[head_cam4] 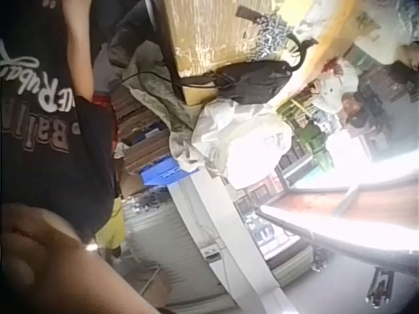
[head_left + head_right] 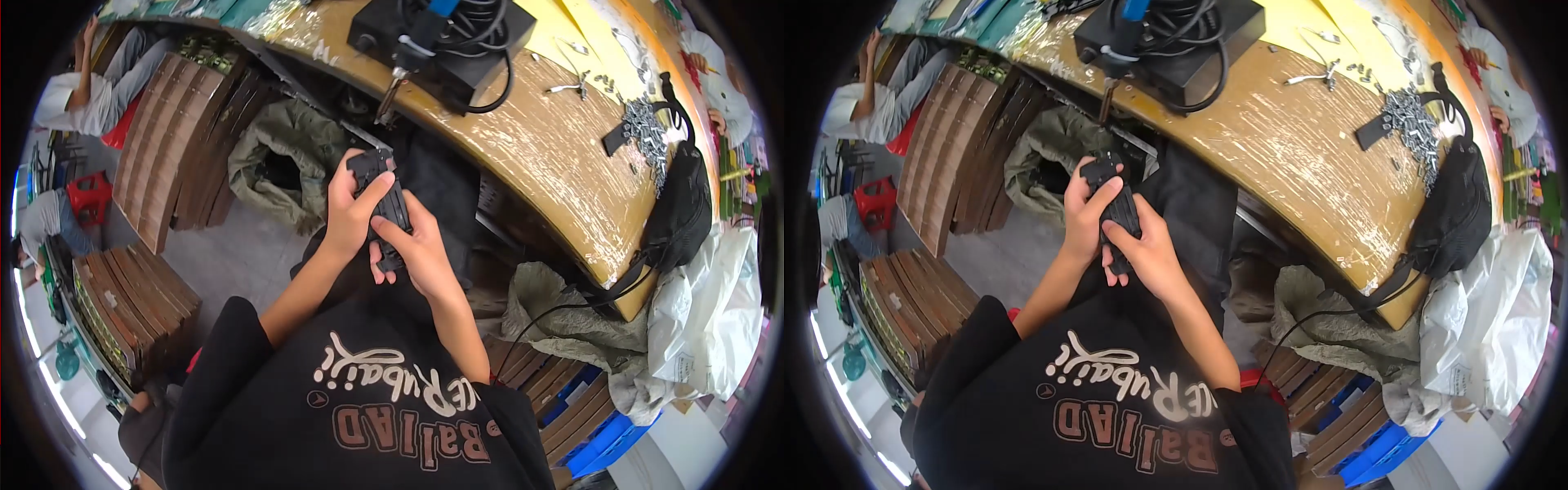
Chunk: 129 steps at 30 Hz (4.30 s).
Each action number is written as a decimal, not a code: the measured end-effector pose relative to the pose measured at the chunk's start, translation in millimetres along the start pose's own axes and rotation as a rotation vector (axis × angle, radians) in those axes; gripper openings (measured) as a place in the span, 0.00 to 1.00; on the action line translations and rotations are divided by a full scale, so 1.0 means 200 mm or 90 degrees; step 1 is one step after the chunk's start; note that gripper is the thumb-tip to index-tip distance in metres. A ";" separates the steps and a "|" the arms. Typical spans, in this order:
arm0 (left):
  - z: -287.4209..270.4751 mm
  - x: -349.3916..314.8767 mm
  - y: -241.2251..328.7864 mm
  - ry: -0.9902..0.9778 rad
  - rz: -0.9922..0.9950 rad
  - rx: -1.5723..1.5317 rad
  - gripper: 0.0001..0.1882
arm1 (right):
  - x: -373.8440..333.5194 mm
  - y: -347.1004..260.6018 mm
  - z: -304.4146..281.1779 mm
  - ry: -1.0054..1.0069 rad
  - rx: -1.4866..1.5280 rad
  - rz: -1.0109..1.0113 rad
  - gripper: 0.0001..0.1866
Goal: The person assembles small plastic and metal components, including a plastic case, screws, wires, and internal electronics, at a manufacturing workbench. The assembly is performed using a soldering iron and by hand.
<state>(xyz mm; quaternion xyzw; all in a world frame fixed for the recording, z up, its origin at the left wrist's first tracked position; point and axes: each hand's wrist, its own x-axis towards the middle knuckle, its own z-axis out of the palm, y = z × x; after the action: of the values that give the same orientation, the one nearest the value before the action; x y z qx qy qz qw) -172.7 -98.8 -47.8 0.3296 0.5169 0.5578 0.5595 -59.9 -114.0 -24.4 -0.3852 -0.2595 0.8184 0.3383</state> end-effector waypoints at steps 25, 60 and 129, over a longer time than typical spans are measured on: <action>0.00 0.09 0.12 -0.052 0.061 -0.008 0.08 | 0.04 -0.10 0.10 0.037 -0.041 -0.057 0.08; -0.02 0.15 0.13 -0.061 0.077 0.002 0.08 | 0.08 -0.12 0.12 0.057 -0.051 -0.059 0.09; 0.12 0.07 -0.55 -0.521 -0.296 0.327 0.12 | -0.39 -0.71 -0.71 0.709 -0.709 -0.662 0.15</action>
<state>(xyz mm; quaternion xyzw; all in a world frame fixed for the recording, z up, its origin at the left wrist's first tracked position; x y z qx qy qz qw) -120.4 -97.9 -148.8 0.5232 0.4359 0.1006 0.7253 141.7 -58.8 26.8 -0.6629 -0.5537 0.0214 0.5035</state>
